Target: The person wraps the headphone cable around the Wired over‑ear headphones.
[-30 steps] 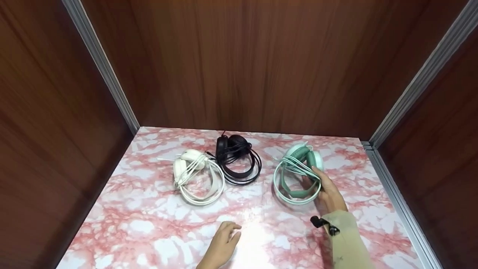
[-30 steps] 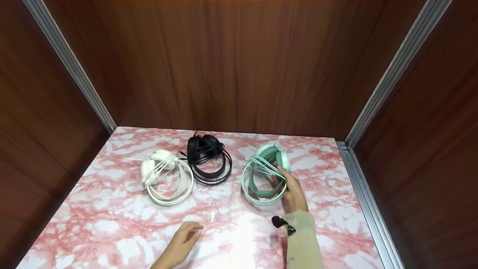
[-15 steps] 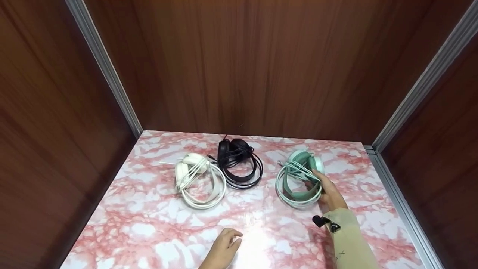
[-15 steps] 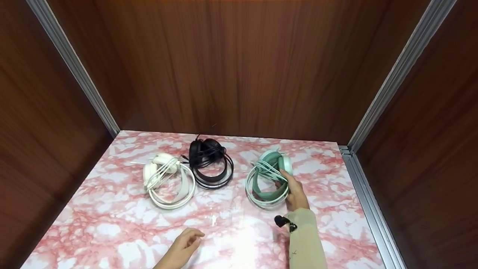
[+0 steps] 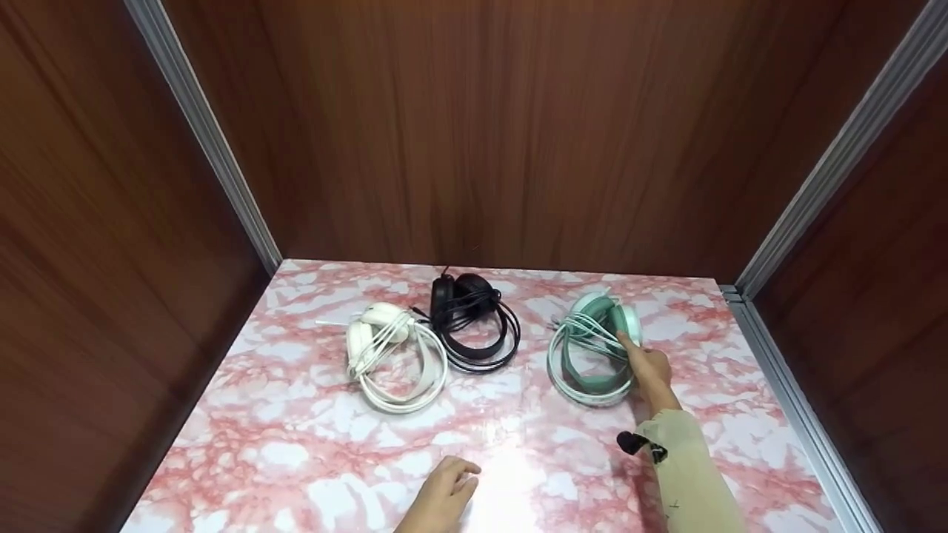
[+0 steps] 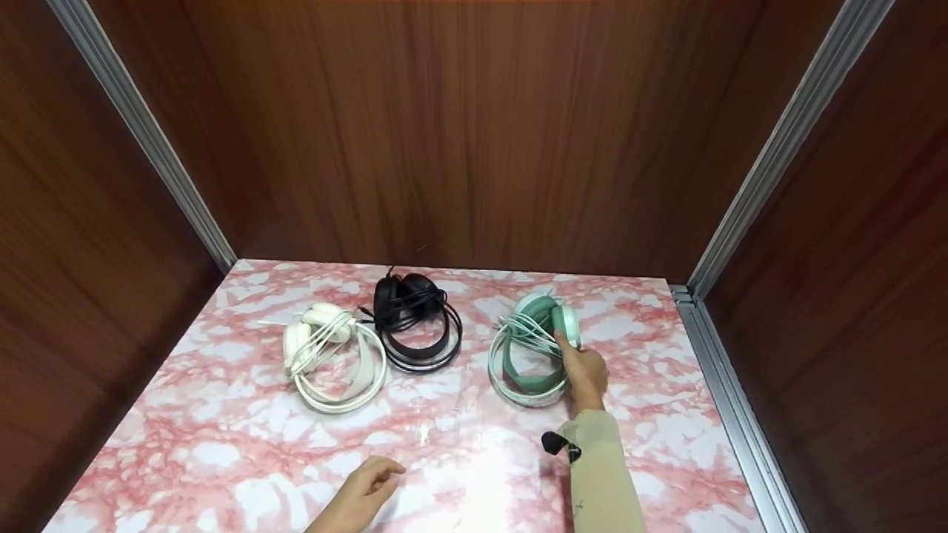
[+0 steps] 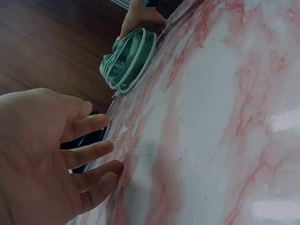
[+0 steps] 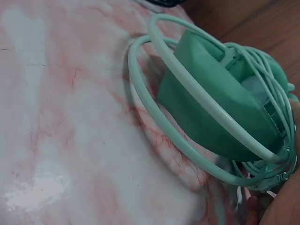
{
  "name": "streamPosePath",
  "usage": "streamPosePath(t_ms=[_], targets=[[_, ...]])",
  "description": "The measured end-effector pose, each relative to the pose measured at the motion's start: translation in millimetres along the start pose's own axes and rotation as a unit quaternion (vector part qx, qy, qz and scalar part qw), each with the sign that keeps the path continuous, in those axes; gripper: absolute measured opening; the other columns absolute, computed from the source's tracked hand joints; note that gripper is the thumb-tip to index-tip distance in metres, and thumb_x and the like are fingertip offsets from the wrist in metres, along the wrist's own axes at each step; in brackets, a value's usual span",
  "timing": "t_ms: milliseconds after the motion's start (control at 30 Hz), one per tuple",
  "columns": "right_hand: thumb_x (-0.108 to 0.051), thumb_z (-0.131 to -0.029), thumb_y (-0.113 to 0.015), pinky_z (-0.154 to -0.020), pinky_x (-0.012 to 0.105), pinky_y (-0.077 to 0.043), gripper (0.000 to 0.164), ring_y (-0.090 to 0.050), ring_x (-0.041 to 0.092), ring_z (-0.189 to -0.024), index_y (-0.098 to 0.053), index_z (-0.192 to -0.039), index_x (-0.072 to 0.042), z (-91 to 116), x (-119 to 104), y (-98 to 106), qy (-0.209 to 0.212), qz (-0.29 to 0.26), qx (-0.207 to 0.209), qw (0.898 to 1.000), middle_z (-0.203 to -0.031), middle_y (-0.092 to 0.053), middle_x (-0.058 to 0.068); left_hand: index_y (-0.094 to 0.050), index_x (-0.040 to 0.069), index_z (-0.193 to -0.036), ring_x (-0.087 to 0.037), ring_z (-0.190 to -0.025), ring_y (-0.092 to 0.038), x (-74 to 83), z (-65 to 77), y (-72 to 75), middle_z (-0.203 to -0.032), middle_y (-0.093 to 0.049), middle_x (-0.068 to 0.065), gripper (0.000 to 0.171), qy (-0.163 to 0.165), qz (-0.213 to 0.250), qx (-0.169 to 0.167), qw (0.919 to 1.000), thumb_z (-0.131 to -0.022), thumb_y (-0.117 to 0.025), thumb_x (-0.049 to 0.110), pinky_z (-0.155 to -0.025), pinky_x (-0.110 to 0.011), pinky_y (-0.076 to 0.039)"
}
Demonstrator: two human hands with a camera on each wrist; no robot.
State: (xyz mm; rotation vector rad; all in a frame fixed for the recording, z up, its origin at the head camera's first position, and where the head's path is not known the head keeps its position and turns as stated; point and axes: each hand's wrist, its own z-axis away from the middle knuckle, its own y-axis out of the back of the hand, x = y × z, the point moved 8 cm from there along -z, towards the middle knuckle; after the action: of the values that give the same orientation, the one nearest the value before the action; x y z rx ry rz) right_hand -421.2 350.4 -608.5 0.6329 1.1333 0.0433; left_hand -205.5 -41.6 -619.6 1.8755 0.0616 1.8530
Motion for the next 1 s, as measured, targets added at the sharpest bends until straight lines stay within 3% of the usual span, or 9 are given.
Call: streamPosePath(t_ms=[200,267,367,467,533,733,900,1000], targets=[[-0.071,-0.078,-0.063,-0.103,0.045,-0.035,0.097,-0.046,0.036,-0.117,-0.047,-0.132,0.008,3.2,0.9,8.3,0.007,-0.016,0.009,1.000,-0.130,-0.050,0.026,-0.060,0.006,-0.118,-0.029,-0.114,-0.051,-0.5,-1.5,-2.4,-0.116,-0.053,0.000,0.024,0.002,-0.005,-0.008,1.0000,-0.101,-0.053,0.022,-0.096,-0.043,-0.046],[-0.068,-0.079,-0.063,-0.103,0.045,-0.035,0.093,-0.045,0.036,-0.117,-0.046,-0.132,0.006,6.7,-1.7,13.7,0.020,-0.034,0.028,0.999,-0.129,-0.050,0.024,-0.061,0.006,-0.118,-0.025,-0.110,-0.052,-0.8,-1.8,-1.9,-0.113,-0.053,0.000,0.024,0.002,-0.012,-0.009,0.9999,-0.101,-0.053,0.021,-0.094,-0.041,-0.047],[-0.058,-0.086,-0.062,-0.098,0.044,-0.036,0.074,-0.048,0.035,-0.111,-0.051,-0.125,0.004,17.4,-12.2,27.7,0.057,-0.068,0.090,0.992,-0.121,-0.053,0.022,-0.061,0.006,-0.117,-0.019,-0.102,-0.051,-0.4,-4.7,0.1,-0.107,-0.053,0.003,0.023,0.000,-0.024,-0.009,0.9997,-0.101,-0.053,0.021,-0.090,-0.037,-0.049],[-0.039,-0.093,-0.062,-0.086,0.041,-0.040,0.046,-0.053,0.031,-0.098,-0.058,-0.110,0.004,37.0,-29.3,40.2,0.119,-0.095,0.150,0.977,-0.106,-0.058,0.020,-0.063,0.008,-0.115,-0.014,-0.093,-0.051,1.0,-9.9,4.1,-0.101,-0.056,0.004,0.021,-0.006,-0.045,0.000,0.9989,-0.100,-0.054,0.020,-0.083,-0.033,-0.049],[-0.026,-0.093,-0.063,-0.079,0.036,-0.041,0.030,-0.054,0.027,-0.089,-0.062,-0.100,0.004,55.9,-43.7,41.2,0.169,-0.094,0.167,0.967,-0.096,-0.061,0.019,-0.065,0.007,-0.113,-0.013,-0.091,-0.054,1.6,-13.4,9.2,-0.101,-0.059,0.003,0.020,-0.012,-0.053,0.010,0.9985,-0.099,-0.055,0.017,-0.080,-0.031,-0.050],[-0.006,-0.087,-0.069,-0.063,0.023,-0.041,0.007,-0.054,0.018,-0.068,-0.068,-0.082,0.000,128.4,-73.8,22.4,0.323,-0.066,0.144,0.933,-0.075,-0.064,0.010,-0.066,-0.001,-0.109,-0.009,-0.076,-0.058,6.2,-20.0,23.1,-0.094,-0.066,-0.006,0.019,-0.055,-0.065,0.034,0.9958,-0.099,-0.053,0.010,-0.070,-0.023,-0.051],[-0.002,-0.085,-0.071,-0.050,0.020,-0.038,0.012,-0.048,0.010,-0.056,-0.066,-0.076,-0.009,180.6,-62.5,-3.5,0.395,-0.061,0.091,0.912,-0.063,-0.057,-0.004,-0.068,-0.003,-0.103,-0.002,-0.058,-0.052,8.7,-17.8,25.3,-0.076,-0.064,-0.001,0.017,-0.088,-0.078,0.055,0.9916,-0.097,-0.057,0.008,-0.057,-0.016,-0.048],[0.001,-0.083,-0.072,-0.045,0.019,-0.037,0.017,-0.046,0.005,-0.051,-0.065,-0.073,-0.012,205.2,-51.4,-18.6,0.436,-0.045,0.074,0.896,-0.059,-0.054,-0.011,-0.070,0.001,-0.101,0.003,-0.046,-0.039,7.3,-13.5,23.9,-0.058,-0.051,0.009,0.018,-0.090,-0.106,0.075,0.9874,-0.097,-0.060,0.015,-0.047,-0.015,-0.041]])
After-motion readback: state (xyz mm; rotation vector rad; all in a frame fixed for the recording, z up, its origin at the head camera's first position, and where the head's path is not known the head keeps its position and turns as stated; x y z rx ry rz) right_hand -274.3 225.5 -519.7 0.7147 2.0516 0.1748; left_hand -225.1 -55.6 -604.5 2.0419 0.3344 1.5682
